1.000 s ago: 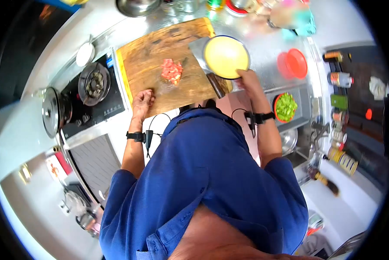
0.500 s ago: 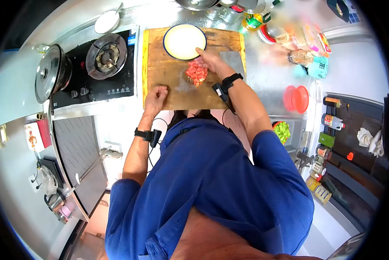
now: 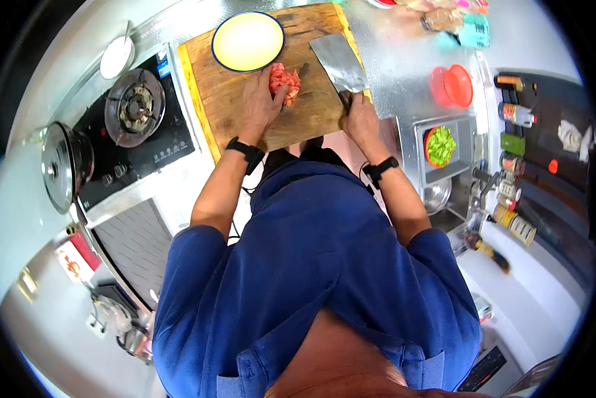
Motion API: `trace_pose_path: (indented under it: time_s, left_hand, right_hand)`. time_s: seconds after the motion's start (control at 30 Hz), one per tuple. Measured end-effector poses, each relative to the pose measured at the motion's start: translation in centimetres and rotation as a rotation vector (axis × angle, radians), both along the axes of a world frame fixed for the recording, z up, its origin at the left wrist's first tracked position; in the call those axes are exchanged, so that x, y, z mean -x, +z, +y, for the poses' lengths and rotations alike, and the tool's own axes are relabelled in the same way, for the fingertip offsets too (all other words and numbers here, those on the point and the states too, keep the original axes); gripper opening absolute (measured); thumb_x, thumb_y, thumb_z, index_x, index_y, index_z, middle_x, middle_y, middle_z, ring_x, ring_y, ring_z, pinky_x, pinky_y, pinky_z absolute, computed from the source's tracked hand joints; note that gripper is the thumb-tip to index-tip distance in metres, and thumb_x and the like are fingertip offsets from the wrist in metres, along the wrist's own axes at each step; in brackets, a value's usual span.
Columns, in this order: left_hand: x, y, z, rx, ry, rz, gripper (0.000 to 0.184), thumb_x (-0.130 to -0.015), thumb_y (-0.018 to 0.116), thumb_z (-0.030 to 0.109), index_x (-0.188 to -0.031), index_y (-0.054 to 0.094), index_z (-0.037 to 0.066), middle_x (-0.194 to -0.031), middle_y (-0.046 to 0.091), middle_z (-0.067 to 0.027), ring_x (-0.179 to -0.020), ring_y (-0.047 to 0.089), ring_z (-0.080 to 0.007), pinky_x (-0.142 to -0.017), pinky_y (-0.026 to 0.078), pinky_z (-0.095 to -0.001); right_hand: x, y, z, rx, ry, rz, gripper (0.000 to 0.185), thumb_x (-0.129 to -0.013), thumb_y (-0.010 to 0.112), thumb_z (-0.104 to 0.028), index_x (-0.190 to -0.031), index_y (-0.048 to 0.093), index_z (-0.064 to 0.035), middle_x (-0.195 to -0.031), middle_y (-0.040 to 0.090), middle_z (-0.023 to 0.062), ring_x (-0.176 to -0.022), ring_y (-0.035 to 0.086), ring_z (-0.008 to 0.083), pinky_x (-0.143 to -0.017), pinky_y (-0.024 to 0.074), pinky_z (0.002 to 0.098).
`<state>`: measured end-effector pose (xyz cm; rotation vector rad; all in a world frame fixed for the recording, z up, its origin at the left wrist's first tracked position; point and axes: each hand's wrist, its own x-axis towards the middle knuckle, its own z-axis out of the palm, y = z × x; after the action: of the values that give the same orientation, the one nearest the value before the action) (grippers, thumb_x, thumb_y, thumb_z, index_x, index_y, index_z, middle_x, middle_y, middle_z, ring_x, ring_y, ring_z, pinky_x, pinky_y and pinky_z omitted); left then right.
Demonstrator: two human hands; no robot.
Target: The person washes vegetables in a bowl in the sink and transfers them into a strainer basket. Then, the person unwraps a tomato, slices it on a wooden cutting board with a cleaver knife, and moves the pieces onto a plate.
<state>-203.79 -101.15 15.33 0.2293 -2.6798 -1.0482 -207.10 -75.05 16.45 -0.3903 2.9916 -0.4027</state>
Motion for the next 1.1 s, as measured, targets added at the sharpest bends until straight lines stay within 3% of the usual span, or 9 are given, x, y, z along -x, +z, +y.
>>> trace_pose_path:
  time_s: [0.13, 0.17, 0.2, 0.27, 0.3, 0.4, 0.47, 0.8, 1.1]
  left_hand:
    - [1.3, -0.7, 0.8, 0.041, 0.001, 0.079, 0.058, -0.093, 0.063, 0.033, -0.135, 0.049, -0.005, -0.128, 0.056, -0.0288, -0.119, 0.051, -0.0441, -0.105, 0.038, -0.0478]
    - [1.5, -1.1, 0.9, 0.074, 0.008, 0.090, 0.057, -0.094, 0.062, 0.033, -0.134, 0.049, -0.006, -0.128, 0.056, -0.0291, -0.119, 0.051, -0.0445, -0.106, 0.037, -0.0485]
    - [1.5, -1.6, 1.0, 0.107, 0.017, 0.098, 0.056, -0.094, 0.061, 0.032, -0.134, 0.049, -0.006, -0.129, 0.055, -0.0295, -0.119, 0.050, -0.0449, -0.106, 0.037, -0.0492]
    - [1.7, -1.6, 1.3, 0.104, 0.018, 0.100, 0.056, -0.094, 0.060, 0.032, -0.133, 0.049, -0.006, -0.128, 0.055, -0.0293, -0.119, 0.050, -0.0451, -0.106, 0.036, -0.0494]
    - [1.7, -1.5, 1.5, 0.097, 0.032, 0.107, 0.055, -0.095, 0.060, 0.032, -0.133, 0.049, -0.007, -0.128, 0.055, -0.0291, -0.119, 0.050, -0.0452, -0.106, 0.036, -0.0496]
    - [2.1, -2.1, 1.7, 0.123, 0.027, 0.140, 0.055, -0.094, 0.060, 0.032, -0.133, 0.050, -0.006, -0.126, 0.057, -0.0283, -0.118, 0.051, -0.0442, -0.105, 0.037, -0.0493]
    - [2.2, -2.3, 1.9, 0.141, 0.029, 0.120, 0.055, -0.094, 0.060, 0.031, -0.133, 0.049, -0.007, -0.125, 0.057, -0.0278, -0.118, 0.051, -0.0435, -0.105, 0.037, -0.0490]
    - [3.2, -3.4, 2.7, 0.046, 0.009, 0.094, 0.052, -0.089, 0.065, 0.021, -0.130, 0.049, -0.007, -0.104, 0.060, -0.0184, -0.102, 0.054, -0.0367, -0.096, 0.041, -0.0472]
    - [2.9, -3.0, 4.7, -0.005, 0.043, 0.124, 0.050, -0.091, 0.065, 0.027, -0.127, 0.055, -0.006, -0.124, 0.060, -0.0254, -0.115, 0.057, -0.0396, -0.102, 0.043, -0.0438]
  right_hand:
    - [0.2, 0.9, 0.0, 0.123, -0.298, -0.061, 0.042, -0.073, 0.066, -0.006, -0.112, 0.052, 0.0006, -0.105, 0.059, 0.0284, -0.095, 0.061, 0.0458, -0.083, 0.0512, 0.0504]
    - [-0.1, 1.4, 0.7, 0.153, -0.276, 0.026, 0.040, -0.073, 0.069, -0.008, -0.107, 0.052, 0.0015, -0.090, 0.059, 0.0237, -0.089, 0.064, 0.0407, -0.079, 0.0525, 0.0470]
    - [-0.7, 1.4, 1.9, 0.158, -0.289, 0.020, 0.040, -0.073, 0.069, -0.008, -0.107, 0.052, 0.0015, -0.090, 0.059, 0.0237, -0.089, 0.064, 0.0407, -0.079, 0.0525, 0.0470]
    - [-1.9, 1.8, 4.1, 0.536, -0.260, -0.096, 0.035, -0.074, 0.072, -0.011, -0.100, 0.051, 0.0001, -0.074, 0.056, 0.0131, -0.070, 0.064, 0.0293, -0.064, 0.0535, 0.0399]
    - [-3.0, 2.4, 4.8, 0.954, -0.401, -0.416, 0.023, -0.085, 0.068, -0.013, -0.093, 0.049, -0.0032, -0.065, 0.051, 0.0046, -0.051, 0.056, 0.0171, -0.049, 0.0478, 0.0299]
    - [-6.2, 3.0, 4.6, 1.290, -0.398, -0.574, 0.016, -0.097, 0.057, -0.016, -0.091, 0.048, -0.0054, -0.065, 0.052, 0.0026, -0.044, 0.049, 0.0118, -0.041, 0.0418, 0.0260]
    - [-7.6, 1.6, 4.0, 1.302, -0.500, -0.771, 0.025, -0.103, 0.053, -0.028, -0.090, 0.048, -0.0063, -0.063, 0.050, 0.0020, -0.045, 0.049, 0.0118, -0.041, 0.0416, 0.0271]
    - [-9.9, -3.6, 0.2, 1.365, -0.560, -0.846, 0.026, -0.101, 0.055, -0.029, -0.091, 0.050, -0.0056, -0.064, 0.049, 0.0016, -0.044, 0.049, 0.0124, -0.041, 0.0436, 0.0284]
    - [-11.2, -2.7, -3.5, 1.227, -0.579, -0.725, 0.028, -0.097, 0.060, -0.028, -0.095, 0.054, -0.0012, -0.063, 0.054, 0.0036, -0.045, 0.055, 0.0131, -0.042, 0.0461, 0.0285]
